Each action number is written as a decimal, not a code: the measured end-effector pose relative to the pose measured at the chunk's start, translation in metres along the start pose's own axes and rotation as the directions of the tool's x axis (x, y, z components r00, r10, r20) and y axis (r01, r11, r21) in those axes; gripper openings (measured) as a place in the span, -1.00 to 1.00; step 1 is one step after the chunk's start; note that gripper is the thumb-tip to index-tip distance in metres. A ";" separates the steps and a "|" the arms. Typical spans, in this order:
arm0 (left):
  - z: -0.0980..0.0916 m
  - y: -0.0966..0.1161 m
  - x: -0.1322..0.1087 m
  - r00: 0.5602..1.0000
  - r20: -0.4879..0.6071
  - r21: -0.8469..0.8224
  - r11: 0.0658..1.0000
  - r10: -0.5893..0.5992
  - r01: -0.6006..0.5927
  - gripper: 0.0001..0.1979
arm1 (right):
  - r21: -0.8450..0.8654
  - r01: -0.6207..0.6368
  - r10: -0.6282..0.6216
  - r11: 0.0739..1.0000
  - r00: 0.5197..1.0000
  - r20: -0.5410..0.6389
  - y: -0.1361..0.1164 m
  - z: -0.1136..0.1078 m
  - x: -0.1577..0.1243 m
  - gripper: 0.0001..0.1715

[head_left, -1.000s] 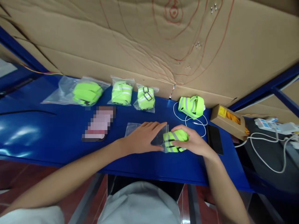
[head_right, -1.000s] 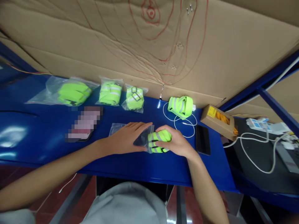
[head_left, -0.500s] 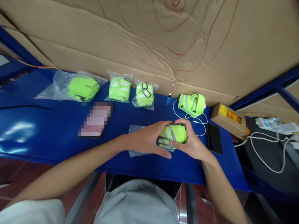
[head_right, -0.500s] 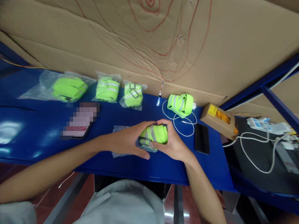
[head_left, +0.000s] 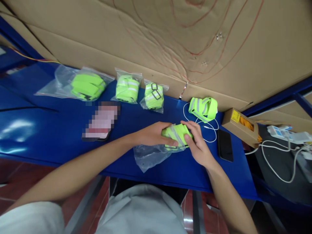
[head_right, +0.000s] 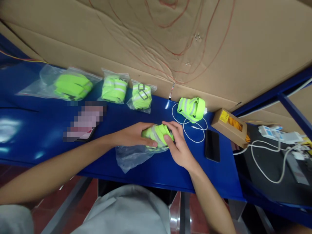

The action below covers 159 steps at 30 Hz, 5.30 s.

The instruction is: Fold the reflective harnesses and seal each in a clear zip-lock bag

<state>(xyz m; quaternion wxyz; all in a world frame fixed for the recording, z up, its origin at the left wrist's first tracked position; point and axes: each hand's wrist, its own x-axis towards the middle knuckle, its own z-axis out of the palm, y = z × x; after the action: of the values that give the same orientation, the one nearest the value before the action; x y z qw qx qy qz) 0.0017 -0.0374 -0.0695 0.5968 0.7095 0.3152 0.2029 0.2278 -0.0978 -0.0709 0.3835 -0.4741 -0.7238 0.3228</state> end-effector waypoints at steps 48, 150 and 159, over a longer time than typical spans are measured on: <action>0.004 -0.018 -0.019 0.981 -0.112 -0.652 0.757 -0.158 0.047 -0.50 | 0.335 -0.400 0.359 0.853 0.916 0.178 0.020 -0.024 0.012 -0.69; 0.024 -0.013 -0.026 0.998 0.022 -0.280 0.958 -0.065 0.069 -0.47 | 0.105 -0.155 0.173 0.982 0.968 -0.183 0.013 -0.008 -0.005 -0.78; -0.047 -0.008 0.059 0.804 -0.557 0.430 0.900 0.210 0.063 -0.34 | 0.009 -0.155 0.144 0.988 0.892 -0.429 0.028 -0.006 0.006 -0.74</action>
<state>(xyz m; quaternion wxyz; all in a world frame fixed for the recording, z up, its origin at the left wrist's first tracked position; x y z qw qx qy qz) 0.0116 0.0381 -0.0733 0.2896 0.7360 0.4930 0.3625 0.2441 -0.0821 -0.0898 0.5009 -0.5925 -0.5875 0.2301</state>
